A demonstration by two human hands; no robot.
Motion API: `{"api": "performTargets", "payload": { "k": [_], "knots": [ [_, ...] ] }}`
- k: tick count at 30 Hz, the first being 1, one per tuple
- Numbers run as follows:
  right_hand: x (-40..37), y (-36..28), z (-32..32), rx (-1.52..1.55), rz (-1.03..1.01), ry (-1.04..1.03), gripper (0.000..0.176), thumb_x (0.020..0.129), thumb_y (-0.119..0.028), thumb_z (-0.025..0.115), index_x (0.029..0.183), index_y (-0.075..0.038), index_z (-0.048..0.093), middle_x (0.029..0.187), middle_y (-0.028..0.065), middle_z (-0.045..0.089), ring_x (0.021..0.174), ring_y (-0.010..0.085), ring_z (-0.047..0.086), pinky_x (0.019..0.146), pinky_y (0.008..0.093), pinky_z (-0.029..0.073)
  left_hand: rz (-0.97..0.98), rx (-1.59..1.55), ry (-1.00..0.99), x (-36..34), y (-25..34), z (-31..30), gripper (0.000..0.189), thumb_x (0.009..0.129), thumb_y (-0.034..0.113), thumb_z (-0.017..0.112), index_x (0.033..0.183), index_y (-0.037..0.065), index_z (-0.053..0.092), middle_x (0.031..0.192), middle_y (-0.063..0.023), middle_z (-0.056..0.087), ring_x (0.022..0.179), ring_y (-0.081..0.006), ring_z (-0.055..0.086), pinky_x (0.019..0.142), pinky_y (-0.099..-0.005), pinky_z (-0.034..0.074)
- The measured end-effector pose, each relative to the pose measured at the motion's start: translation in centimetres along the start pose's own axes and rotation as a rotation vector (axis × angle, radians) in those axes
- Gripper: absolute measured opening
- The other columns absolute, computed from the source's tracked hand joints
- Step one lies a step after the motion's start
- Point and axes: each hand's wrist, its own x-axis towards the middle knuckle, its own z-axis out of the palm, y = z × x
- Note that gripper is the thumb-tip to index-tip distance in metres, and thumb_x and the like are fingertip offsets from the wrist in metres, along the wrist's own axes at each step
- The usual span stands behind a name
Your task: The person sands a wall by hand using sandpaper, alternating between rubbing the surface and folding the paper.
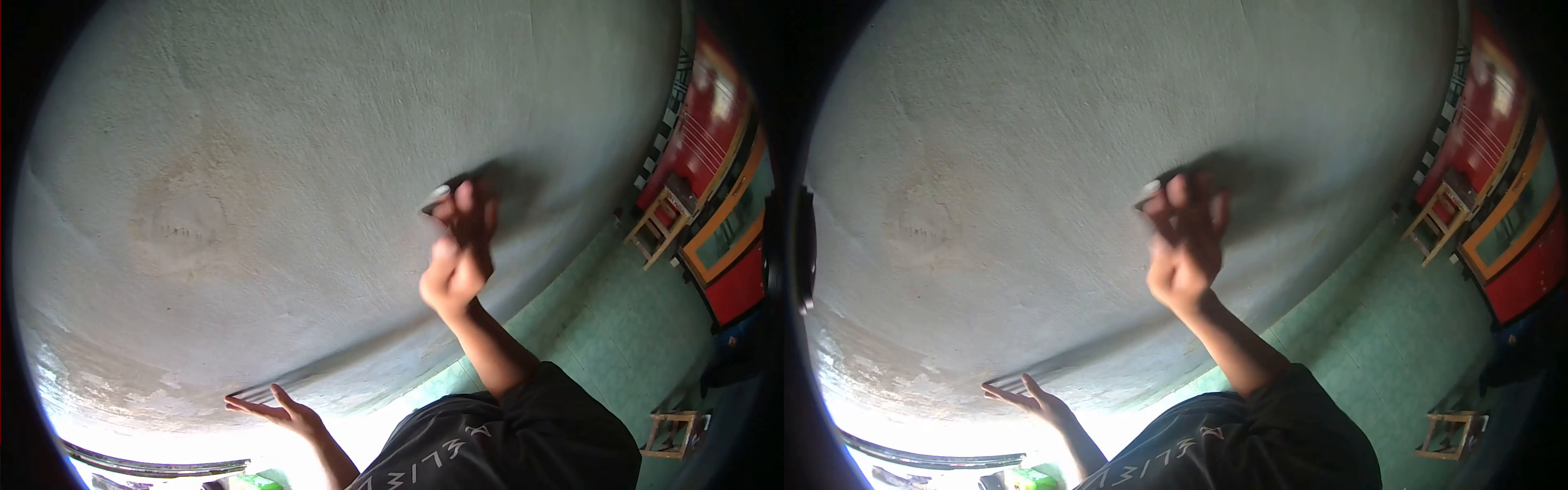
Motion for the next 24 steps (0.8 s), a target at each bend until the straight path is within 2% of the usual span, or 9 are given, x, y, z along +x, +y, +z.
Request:
{"api": "performTargets", "payload": {
  "k": [1,3,7,9,13,17,19,21,24],
  "knots": [
    [-1.1,0.2,0.4,-0.016,-0.14,-0.078,0.031,0.103,-0.012,0.047,0.112,-0.005,0.075,0.147,0.0216,0.057,0.144,0.0456,0.043,0.121,0.0609,0.02,0.01,0.005,0.0,0.0,-0.1,0.0,0.095,0.096,0.068,0.05,0.166,0.023,0.005,0.171,-0.0208,-0.007,0.157,-0.0441,-0.003,0.118,-0.0749,0.005],
    [-1.3,1.0,0.3,-0.043,-0.263,-0.096,0.032,0.106,-0.015,0.048,0.114,0.008,0.068,0.154,0.0278,0.046,0.145,0.0511,0.039,0.119,0.0639,0.025,0.0,0.007,-0.013,0.0,-0.3,-0.1,0.094,0.096,0.066,0.051,0.166,0.022,0.006,0.171,-0.0202,-0.007,0.157,-0.044,-0.003,0.118,-0.0744,0.006],
    [-0.2,2.7,-0.7,-0.131,-0.003,0.067,0.035,0.106,-0.011,0.049,0.127,0.013,0.062,0.161,0.0273,0.035,0.151,0.056,0.019,0.12,0.0647,0.02,0.022,0.01,-0.032,0.0,-0.9,-0.5,0.091,0.098,0.063,0.051,0.166,0.021,0.008,0.171,-0.0192,-0.007,0.157,-0.0438,-0.003,0.12,-0.0729,0.008],
    [-0.7,1.8,-0.7,-0.16,-0.017,0.039,0.034,0.106,-0.011,0.049,0.125,0.013,0.063,0.162,0.0249,0.036,0.151,0.0556,0.017,0.12,0.065,0.018,0.01,-0.004,-0.037,-0.1,-1.2,-0.5,0.09,0.098,0.063,0.051,0.166,0.021,0.008,0.171,-0.0192,-0.007,0.157,-0.0439,-0.002,0.12,-0.0727,0.009],
    [-2.0,0.4,0.3,-0.07,-0.254,-0.044,0.034,0.107,-0.014,0.047,0.126,0.008,0.064,0.163,0.0206,0.036,0.152,0.0554,0.015,0.121,0.0658,0.015,0.016,0.025,-0.039,-0.2,-0.9,-0.4,0.089,0.099,0.062,0.05,0.166,0.021,0.008,0.171,-0.0191,-0.006,0.157,-0.044,-0.003,0.119,-0.0733,0.01],
    [-0.2,2.4,-0.5,-0.154,0.077,0.088,0.037,0.109,-0.012,0.039,0.131,0.01,0.06,0.161,0.0246,0.037,0.153,0.0512,0.017,0.121,0.0654,0.016,0.039,0.033,-0.07,-0.3,-1.1,-1.2,0.089,0.099,0.061,0.053,0.166,0.021,0.009,0.171,-0.0188,-0.007,0.157,-0.0434,-0.002,0.12,-0.0715,0.009],
    [-0.8,0.9,-0.2,-0.091,-0.064,0.006,0.037,0.109,-0.012,0.04,0.128,0.011,0.062,0.161,0.0245,0.037,0.153,0.0494,0.019,0.122,0.0651,0.015,0.061,0.018,-0.094,-0.2,-1.5,-1.5,0.09,0.099,0.059,0.055,0.166,0.021,0.01,0.171,-0.0191,-0.006,0.157,-0.0428,-0.002,0.121,-0.07,0.008],
    [-2.4,-1.6,0.0,0.035,-0.205,-0.125,0.038,0.106,-0.017,0.045,0.122,0.01,0.067,0.152,0.0247,0.049,0.147,0.0507,0.035,0.12,0.0654,0.019,0.085,-0.009,-0.106,-0.2,-1.3,-1.9,0.087,0.099,0.055,0.057,0.166,0.021,0.013,0.171,-0.0196,-0.005,0.158,-0.0415,-0.003,0.122,-0.0679,0.007],
    [-3.2,-4.7,-0.4,0.267,-0.151,-0.236,0.036,0.104,-0.02,0.049,0.114,0.006,0.072,0.128,0.0249,0.068,0.137,0.052,0.047,0.118,0.0621,0.026,0.107,-0.016,-0.143,0.0,-1.2,-2.7,0.085,0.1,0.055,0.056,0.166,0.021,0.014,0.171,-0.0199,-0.004,0.158,-0.0407,-0.004,0.122,-0.0673,0.008]
  ]
}}
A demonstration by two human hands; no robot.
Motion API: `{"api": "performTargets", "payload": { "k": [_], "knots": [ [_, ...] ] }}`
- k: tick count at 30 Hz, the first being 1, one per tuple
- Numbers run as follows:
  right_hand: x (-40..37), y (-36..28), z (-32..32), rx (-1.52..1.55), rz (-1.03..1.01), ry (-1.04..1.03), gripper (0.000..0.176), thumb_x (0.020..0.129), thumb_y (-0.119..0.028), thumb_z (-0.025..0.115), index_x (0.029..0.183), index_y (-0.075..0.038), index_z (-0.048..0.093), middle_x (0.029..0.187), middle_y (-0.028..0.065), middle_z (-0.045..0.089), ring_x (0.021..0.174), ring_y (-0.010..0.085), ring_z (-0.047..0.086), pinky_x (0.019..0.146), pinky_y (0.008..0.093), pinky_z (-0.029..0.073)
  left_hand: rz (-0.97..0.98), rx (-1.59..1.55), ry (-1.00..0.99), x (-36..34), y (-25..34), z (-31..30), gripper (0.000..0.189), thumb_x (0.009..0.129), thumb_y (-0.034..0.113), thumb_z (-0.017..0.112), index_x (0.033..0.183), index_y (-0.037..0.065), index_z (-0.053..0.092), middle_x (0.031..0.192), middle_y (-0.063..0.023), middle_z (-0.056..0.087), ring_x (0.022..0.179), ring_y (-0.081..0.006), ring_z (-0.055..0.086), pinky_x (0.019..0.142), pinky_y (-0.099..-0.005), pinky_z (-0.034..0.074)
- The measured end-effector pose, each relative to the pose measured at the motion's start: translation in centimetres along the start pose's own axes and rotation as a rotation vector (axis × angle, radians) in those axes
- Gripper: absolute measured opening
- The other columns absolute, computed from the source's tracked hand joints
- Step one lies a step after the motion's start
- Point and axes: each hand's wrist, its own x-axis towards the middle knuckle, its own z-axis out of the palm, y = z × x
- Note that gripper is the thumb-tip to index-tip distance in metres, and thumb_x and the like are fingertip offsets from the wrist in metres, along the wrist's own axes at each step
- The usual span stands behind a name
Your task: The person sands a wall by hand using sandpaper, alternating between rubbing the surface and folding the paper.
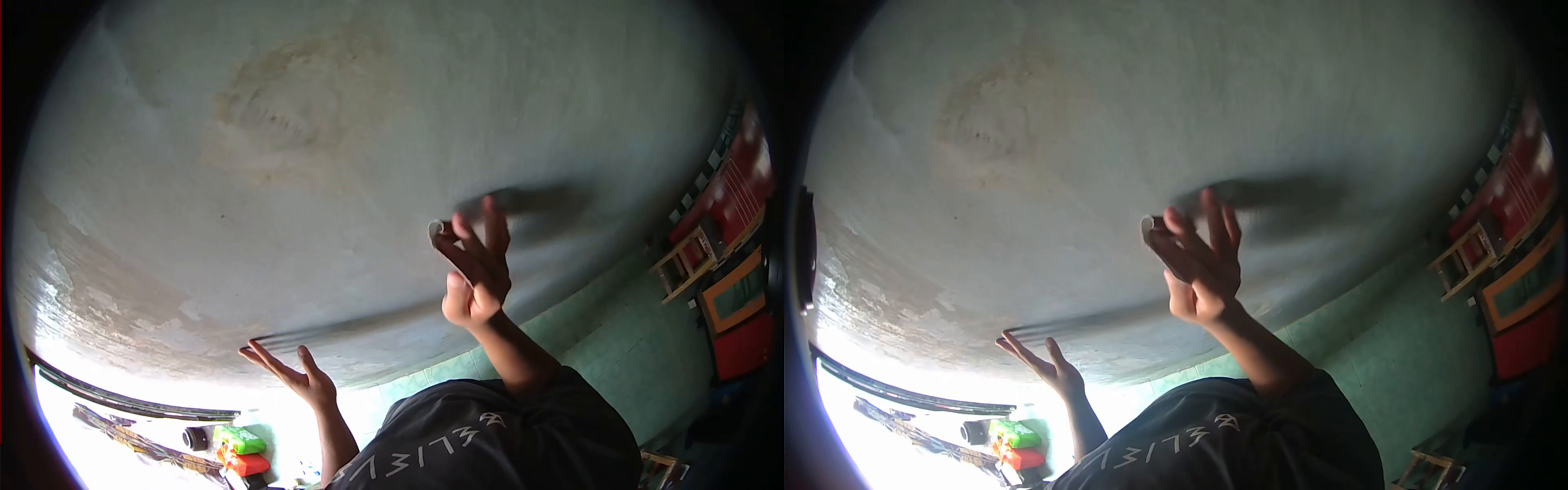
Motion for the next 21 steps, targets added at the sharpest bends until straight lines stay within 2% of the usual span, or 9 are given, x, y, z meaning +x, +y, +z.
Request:
{"api": "performTargets", "payload": {
  "k": [2,5,7,9,11,14,17,19,21],
  "knots": [
    [0.6,-3.2,0.1,0.074,0.071,-0.087,0.034,0.103,-0.022,0.05,0.11,0.001,0.074,0.114,0.0232,0.074,0.133,0.0517,0.052,0.117,0.0604,0.03,-0.008,0.013,-0.002,0.2,-0.9,-0.6,0.085,0.1,0.056,0.056,0.166,0.022,0.015,0.171,-0.0204,-0.004,0.158,-0.0413,-0.004,0.122,-0.0677,0.008],
    [-0.7,-4.5,1.2,0.026,0.043,-0.144,0.03,0.1,-0.013,0.051,0.112,0.001,0.074,0.123,0.0242,0.071,0.136,0.0501,0.05,0.119,0.0589,0.029,-0.038,0.044,0.025,0.7,-2.4,-1.6,0.085,0.099,0.055,0.057,0.166,0.021,0.017,0.171,-0.0209,-0.004,0.157,-0.043,-0.004,0.121,-0.0685,0.007],
    [-1.7,-3.6,2.5,-0.038,0.155,-0.061,0.03,0.1,-0.008,0.049,0.116,0.004,0.072,0.137,0.0263,0.063,0.142,0.0513,0.043,0.12,0.06,0.026,-0.034,0.051,0.067,1.7,-3.9,-2.9,0.083,0.1,0.054,0.057,0.165,0.02,0.019,0.171,-0.0218,-0.004,0.157,-0.0441,-0.003,0.121,-0.0683,0.008],
    [-1.7,-2.7,2.5,-0.175,0.223,0.099,0.033,0.106,-0.009,0.044,0.122,0.009,0.066,0.158,0.0294,0.04,0.15,0.0519,0.027,0.119,0.0603,0.026,-0.023,0.105,0.107,2.7,-5.4,-4.8,0.082,0.1,0.054,0.056,0.165,0.02,0.019,0.171,-0.0226,-0.002,0.157,-0.0439,-0.003,0.122,-0.0673,0.008],
    [-1.7,-1.2,3.1,-0.235,0.209,0.284,0.033,0.107,-0.01,0.046,0.124,0.009,0.065,0.159,0.0293,0.037,0.151,0.0517,0.025,0.12,0.0573,0.026,-0.033,0.124,0.117,3.7,-6.4,-6.7,0.082,0.101,0.054,0.055,0.165,0.02,0.019,0.171,-0.0218,-0.001,0.157,-0.0431,-0.002,0.122,-0.0661,0.008],
    [-1.0,-3.4,3.5,-0.454,0.236,0.291,0.025,0.104,-0.01,0.053,0.112,0.007,0.069,0.149,0.0317,0.049,0.144,0.0609,0.029,0.116,0.063,0.032,0.016,0.147,0.109,5.3,-8.9,-8.9,0.084,0.099,0.06,0.053,0.165,0.022,0.02,0.171,-0.0206,0.0,0.158,-0.0418,-0.002,0.121,-0.0686,0.01],
    [-1.2,-9.6,5.3,-0.419,0.125,0.189,0.02,0.1,-0.009,0.06,0.11,0.006,0.069,0.137,0.0313,0.06,0.131,0.0562,0.052,0.106,0.0579,0.046,0.101,0.142,0.136,7.6,-9.6,-10.7,0.085,0.099,0.062,0.051,0.165,0.019,0.02,0.171,-0.0212,0.0,0.157,-0.0426,-0.001,0.121,-0.0685,0.01],
    [-2.3,-13.3,7.2,-0.038,0.12,0.104,0.017,0.095,-0.006,0.067,0.108,0.004,0.071,0.123,0.0242,0.07,0.105,0.044,0.069,0.09,0.0476,0.057,0.163,0.151,0.197,9.3,-10.7,-12.1,0.089,0.097,0.067,0.05,0.165,0.019,0.02,0.171,-0.0208,0.001,0.157,-0.042,0.0,0.12,-0.0702,0.012],
    [-2.9,-16.8,9.6,0.066,0.249,0.069,0.019,0.089,-0.002,0.072,0.107,0.002,0.071,0.114,0.0209,0.074,0.089,0.0341,0.07,0.079,0.0393,0.058,0.175,0.169,0.225,10.7,-12.5,-13.7,0.09,0.097,0.069,0.048,0.165,0.017,0.02,0.171,-0.0208,0.001,0.157,-0.0427,0.001,0.12,-0.0715,0.012]
  ]
}}
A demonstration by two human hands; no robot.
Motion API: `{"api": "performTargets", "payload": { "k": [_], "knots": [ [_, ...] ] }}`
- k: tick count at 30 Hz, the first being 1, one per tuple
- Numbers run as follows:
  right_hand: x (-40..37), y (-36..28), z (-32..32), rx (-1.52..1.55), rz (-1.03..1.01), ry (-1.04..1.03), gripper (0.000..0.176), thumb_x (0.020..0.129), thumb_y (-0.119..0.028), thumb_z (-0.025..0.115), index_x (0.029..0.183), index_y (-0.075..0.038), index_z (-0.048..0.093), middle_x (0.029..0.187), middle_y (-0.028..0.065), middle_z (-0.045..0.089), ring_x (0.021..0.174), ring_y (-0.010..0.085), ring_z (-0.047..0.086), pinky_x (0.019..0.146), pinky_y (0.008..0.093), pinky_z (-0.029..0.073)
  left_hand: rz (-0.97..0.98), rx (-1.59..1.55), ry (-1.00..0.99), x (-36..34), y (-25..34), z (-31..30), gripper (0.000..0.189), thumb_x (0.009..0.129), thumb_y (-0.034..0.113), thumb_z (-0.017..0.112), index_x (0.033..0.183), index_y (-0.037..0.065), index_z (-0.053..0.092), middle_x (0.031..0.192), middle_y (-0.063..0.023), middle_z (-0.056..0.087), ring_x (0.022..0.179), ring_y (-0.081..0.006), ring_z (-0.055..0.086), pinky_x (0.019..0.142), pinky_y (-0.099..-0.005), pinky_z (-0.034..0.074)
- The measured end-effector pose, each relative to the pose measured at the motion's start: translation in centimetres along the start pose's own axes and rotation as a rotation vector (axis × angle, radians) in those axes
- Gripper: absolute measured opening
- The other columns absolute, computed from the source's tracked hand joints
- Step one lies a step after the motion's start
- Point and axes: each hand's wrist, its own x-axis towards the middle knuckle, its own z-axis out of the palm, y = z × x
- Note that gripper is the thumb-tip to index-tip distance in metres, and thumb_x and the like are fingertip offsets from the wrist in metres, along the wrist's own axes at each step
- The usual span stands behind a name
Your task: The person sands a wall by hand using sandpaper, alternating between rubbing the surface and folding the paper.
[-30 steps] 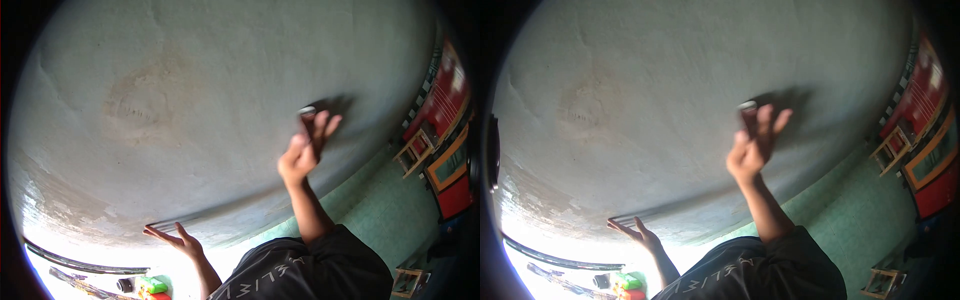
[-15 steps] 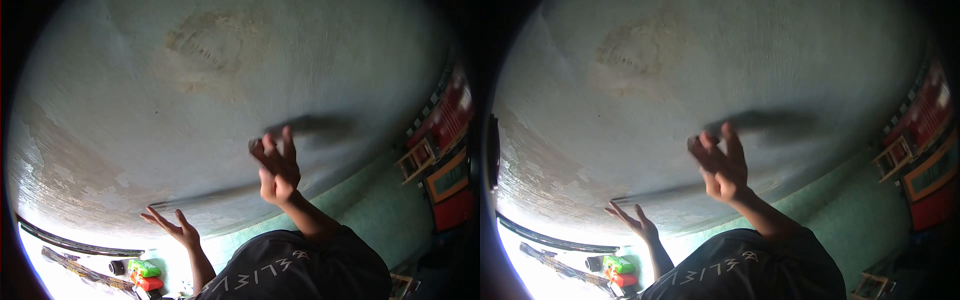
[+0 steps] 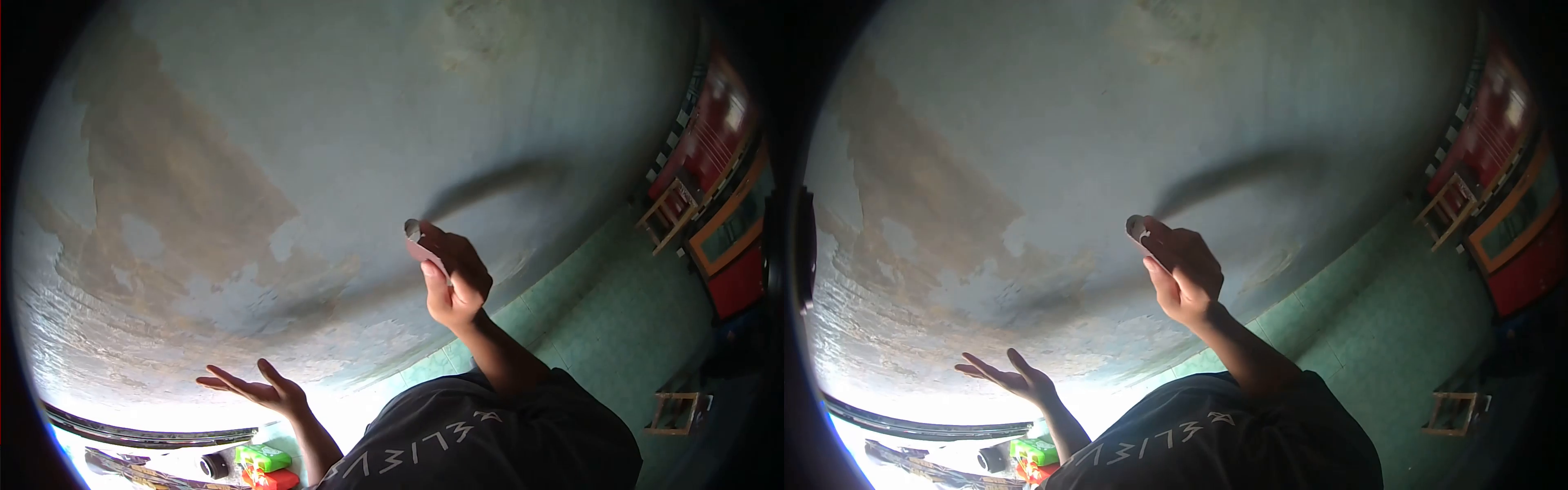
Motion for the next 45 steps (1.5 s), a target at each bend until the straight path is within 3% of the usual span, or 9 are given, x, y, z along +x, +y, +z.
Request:
{"api": "performTargets", "payload": {
  "k": [9,16,25,29,30,33,38,42,45],
  "knots": [
    [-2.2,-5.4,3.1,-0.164,-0.09,0.089,0.012,0.097,-0.001,0.059,0.101,0.011,0.059,0.11,0.0259,0.068,0.091,0.0322,0.068,0.078,0.0382,0.055,0.092,-0.038,0.023,3.0,-7.6,-1.3,0.084,0.1,0.057,0.053,0.164,0.013,0.023,0.171,-0.0235,0.002,0.157,-0.0449,0.001,0.12,-0.0711,0.008],
    [-3.1,-3.6,7.8,-0.239,-0.11,0.006,0.014,0.096,-0.004,0.062,0.085,0.003,0.056,0.142,0.0278,0.058,0.132,0.0431,0.056,0.108,0.0468,0.045,0.142,-0.044,0.011,5.5,-11.2,-0.4,0.084,0.099,0.056,0.055,0.165,0.016,0.021,0.171,-0.0212,0.003,0.157,-0.0452,-0.001,0.12,-0.0713,0.006],
    [-3.9,-1.6,9.5,-0.47,-0.221,0.009,0.037,0.102,-0.003,0.049,0.138,0.004,0.055,0.149,0.0249,0.052,0.141,0.0508,0.043,0.116,0.0653,0.034,0.213,0.05,0.102,4.8,-13.0,2.4,0.089,0.101,0.065,0.042,0.165,0.011,0.014,0.171,-0.0234,0.0,0.157,-0.046,-0.001,0.12,-0.0674,0.002],
    [-6.0,-0.2,10.3,-0.522,-0.199,-0.035,0.049,0.091,0.003,0.057,0.14,0.001,0.057,0.149,0.0237,0.052,0.141,0.0525,0.042,0.117,0.0608,0.034,0.262,0.108,0.156,4.8,-13.9,3.2,0.087,0.102,0.065,0.037,0.165,0.009,0.016,0.17,-0.025,0.002,0.156,-0.0473,0.002,0.12,-0.0675,0.006],
    [-5.0,-0.7,9.6,-0.501,-0.207,-0.004,0.038,0.106,-0.005,0.042,0.142,0.005,0.052,0.15,0.0277,0.049,0.143,0.0477,0.042,0.119,0.0559,0.033,0.283,0.12,0.182,4.8,-14.0,3.4,0.088,0.102,0.066,0.037,0.165,0.009,0.017,0.17,-0.0244,0.003,0.157,-0.0466,0.003,0.12,-0.0668,0.007],
    [-3.8,0.3,7.7,-0.385,0.217,0.246,0.039,0.109,-0.008,0.04,0.143,0.008,0.05,0.151,0.0277,0.048,0.147,0.0405,0.04,0.122,0.0449,0.029,0.338,0.144,0.234,5.2,-13.8,3.5,0.085,0.103,0.063,0.035,0.164,0.007,0.018,0.17,-0.0261,0.006,0.156,-0.0489,0.008,0.119,-0.0688,0.008],
    [-5.4,-0.3,7.4,-0.432,-0.223,-0.125,0.044,0.104,-0.001,0.045,0.147,0.0,0.051,0.155,0.0217,0.047,0.147,0.0404,0.039,0.121,0.0474,0.033,0.359,0.131,0.232,5.0,-13.9,3.5,0.082,0.105,0.06,0.037,0.164,0.005,0.019,0.169,-0.0272,0.007,0.156,-0.0483,0.006,0.119,-0.0688,0.008],
    [-3.7,2.6,5.1,-0.269,0.353,0.3,0.04,0.11,-0.011,0.039,0.145,0.005,0.049,0.151,0.0251,0.05,0.146,0.0333,0.043,0.121,0.0405,0.03,0.294,0.096,0.223,4.4,-14.0,3.7,0.087,0.101,0.068,0.038,0.164,0.011,0.021,0.171,-0.0225,0.008,0.157,-0.0447,0.007,0.12,-0.0664,0.009],
    [-4.5,2.3,5.7,-0.313,0.281,0.239,0.038,0.109,-0.01,0.04,0.141,0.005,0.051,0.148,0.024,0.053,0.145,0.036,0.044,0.122,0.0427,0.03,0.283,0.024,0.147,3.0,-12.7,3.4,0.086,0.101,0.064,0.044,0.165,0.011,0.02,0.171,-0.0218,0.004,0.157,-0.0431,0.001,0.121,-0.0664,0.006]
  ]
}}
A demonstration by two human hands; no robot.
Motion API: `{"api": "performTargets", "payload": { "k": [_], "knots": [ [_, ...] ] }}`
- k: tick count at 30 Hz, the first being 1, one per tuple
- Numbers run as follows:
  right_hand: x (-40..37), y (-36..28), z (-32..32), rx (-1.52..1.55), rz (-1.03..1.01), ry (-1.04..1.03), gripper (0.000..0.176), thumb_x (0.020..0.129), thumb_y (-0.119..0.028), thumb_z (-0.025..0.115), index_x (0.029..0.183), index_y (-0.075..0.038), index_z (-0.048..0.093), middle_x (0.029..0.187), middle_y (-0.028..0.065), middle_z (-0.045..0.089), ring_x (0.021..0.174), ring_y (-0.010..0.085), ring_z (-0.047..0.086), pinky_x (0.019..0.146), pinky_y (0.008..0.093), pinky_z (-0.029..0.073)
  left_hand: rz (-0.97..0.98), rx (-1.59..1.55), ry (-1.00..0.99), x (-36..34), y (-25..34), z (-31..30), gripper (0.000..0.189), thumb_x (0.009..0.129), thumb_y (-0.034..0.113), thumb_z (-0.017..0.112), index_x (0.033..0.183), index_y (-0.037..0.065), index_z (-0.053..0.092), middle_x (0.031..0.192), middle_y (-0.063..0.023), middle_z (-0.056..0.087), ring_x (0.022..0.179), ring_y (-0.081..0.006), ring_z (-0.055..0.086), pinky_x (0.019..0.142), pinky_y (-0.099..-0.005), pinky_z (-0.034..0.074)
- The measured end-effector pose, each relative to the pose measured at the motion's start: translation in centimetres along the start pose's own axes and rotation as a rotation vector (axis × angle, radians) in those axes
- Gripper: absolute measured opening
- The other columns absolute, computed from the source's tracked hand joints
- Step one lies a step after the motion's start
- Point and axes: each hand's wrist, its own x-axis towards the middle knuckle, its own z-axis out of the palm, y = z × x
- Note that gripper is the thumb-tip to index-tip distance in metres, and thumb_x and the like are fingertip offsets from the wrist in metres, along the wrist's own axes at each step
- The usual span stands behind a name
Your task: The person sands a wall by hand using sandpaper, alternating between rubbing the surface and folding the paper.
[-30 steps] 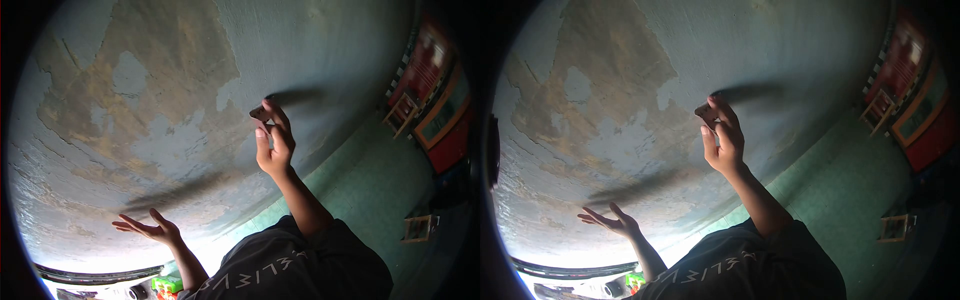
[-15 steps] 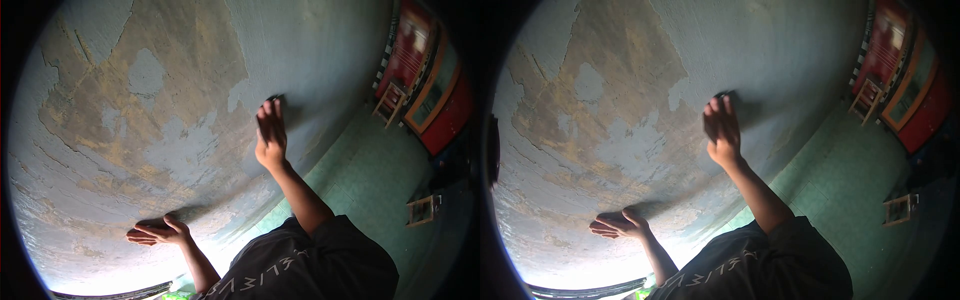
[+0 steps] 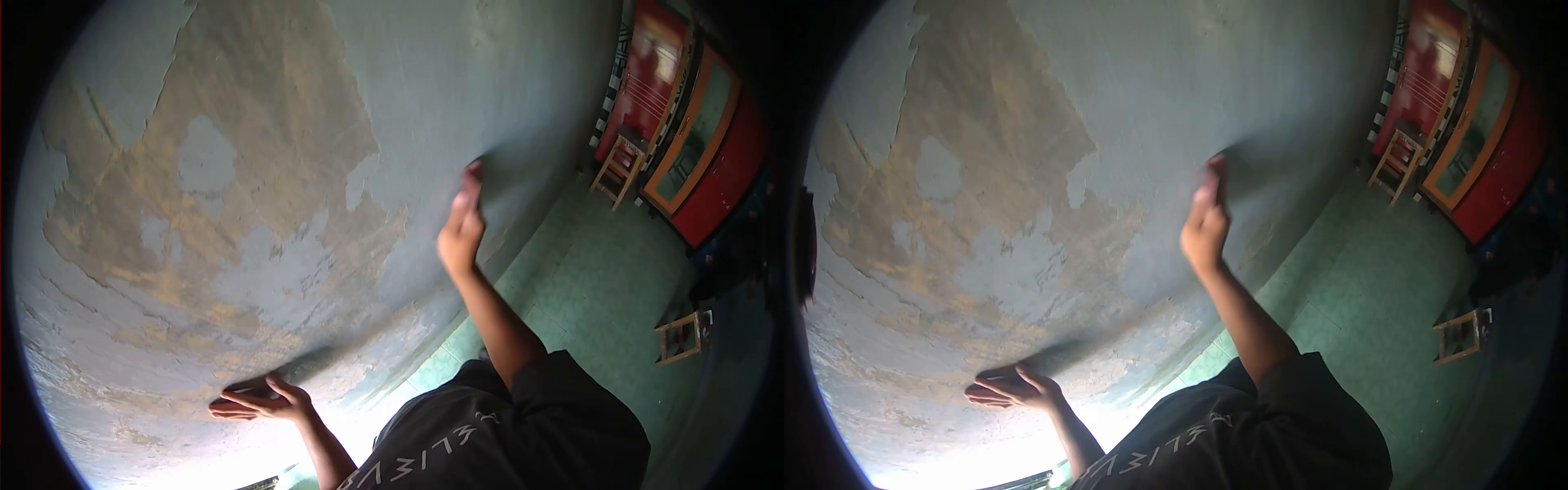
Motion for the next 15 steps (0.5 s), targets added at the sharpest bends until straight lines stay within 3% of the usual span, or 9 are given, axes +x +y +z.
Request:
{"api": "performTargets", "payload": {
  "k": [3,5,6,7,8,10,12,13,15],
  "knots": [
    [-2.2,1.2,-0.8,-0.092,-0.625,-0.349,0.041,0.107,-0.009,0.042,0.144,0.005,0.051,0.154,0.0257,0.046,0.147,0.0446,0.037,0.122,0.0527,0.029,-0.029,-0.098,-0.083,-2.1,2.2,-0.1,0.087,0.1,0.062,0.05,0.165,0.012,0.019,0.171,-0.0216,0.001,0.157,-0.0425,-0.004,0.121,-0.0678,0.003],
    [-0.4,4.1,-1.1,-0.082,-0.458,-0.162,0.037,0.108,-0.012,0.043,0.138,0.006,0.055,0.151,0.0236,0.051,0.146,0.0415,0.042,0.122,0.0489,0.03,-0.046,-0.112,-0.156,-3.4,4.2,-0.3,0.088,0.098,0.065,0.05,0.165,0.014,0.021,0.171,-0.0219,0.001,0.157,-0.0436,-0.006,0.12,-0.0715,0.003],
    [0.9,4.1,-1.1,-0.007,-0.174,0.026,0.033,0.109,-0.014,0.045,0.134,0.003,0.058,0.148,0.0232,0.053,0.142,0.039,0.047,0.118,0.0462,0.037,-0.031,-0.12,-0.188,-3.8,5.2,-0.4,0.089,0.097,0.067,0.05,0.165,0.017,0.022,0.171,-0.0219,0.0,0.156,-0.0449,-0.006,0.118,-0.0751,0.003],
    [2.5,3.5,-1.6,0.152,0.245,0.117,0.04,0.111,-0.019,0.041,0.136,0.01,0.053,0.149,0.0246,0.051,0.144,0.0362,0.045,0.12,0.0408,0.032,-0.025,-0.151,-0.246,-4.3,6.3,-0.6,0.088,0.097,0.066,0.05,0.165,0.018,0.021,0.171,-0.0216,-0.002,0.156,-0.0463,-0.007,0.117,-0.0764,0.003],
    [4.0,3.5,-2.6,0.178,0.552,0.115,0.038,0.11,-0.015,0.042,0.137,0.009,0.053,0.15,0.0251,0.05,0.144,0.0372,0.045,0.119,0.0422,0.034,-0.007,-0.178,-0.282,-4.6,7.4,-0.8,0.088,0.097,0.065,0.051,0.165,0.018,0.02,0.171,-0.0216,-0.003,0.156,-0.0469,-0.007,0.117,-0.0762,0.002],
    [5.1,4.2,-3.4,0.134,0.56,0.066,0.037,0.108,-0.011,0.043,0.137,0.008,0.054,0.151,0.0257,0.049,0.145,0.0383,0.043,0.118,0.0436,0.036,0.019,-0.235,-0.344,-4.7,10.1,-0.9,0.088,0.097,0.062,0.052,0.165,0.018,0.018,0.171,-0.0215,-0.005,0.155,-0.0485,-0.008,0.116,-0.0763,0.002],
    [3.8,4.7,-3.3,-0.009,-0.032,-0.013,0.036,0.107,-0.009,0.044,0.136,0.008,0.056,0.151,0.0258,0.049,0.146,0.0382,0.042,0.118,0.0436,0.037,0.011,-0.255,-0.364,-5.0,12.4,-0.3,0.088,0.097,0.061,0.053,0.166,0.018,0.018,0.171,-0.022,-0.007,0.155,-0.0483,-0.01,0.117,-0.0754,0.001],
    [3.8,6.2,-4.3,-0.143,-0.229,-0.132,0.038,0.109,-0.009,0.038,0.139,0.009,0.051,0.152,0.0251,0.048,0.145,0.0374,0.043,0.12,0.0417,0.032,0.012,-0.26,-0.368,-5.2,13.5,0.0,0.088,0.097,0.06,0.054,0.166,0.018,0.018,0.171,-0.0223,-0.007,0.155,-0.0482,-0.011,0.117,-0.075,0.001],
    [5.9,10.4,-6.2,-0.202,-0.391,-0.206,0.038,0.11,-0.012,0.038,0.138,0.009,0.053,0.152,0.0252,0.048,0.144,0.0354,0.045,0.118,0.0407,0.035,0.03,-0.287,-0.355,-5.2,15.8,0.8,0.088,0.097,0.057,0.057,0.165,0.016,0.019,0.17,-0.0244,-0.007,0.155,-0.0499,-0.011,0.117,-0.0744,-0.001]
  ]
}}
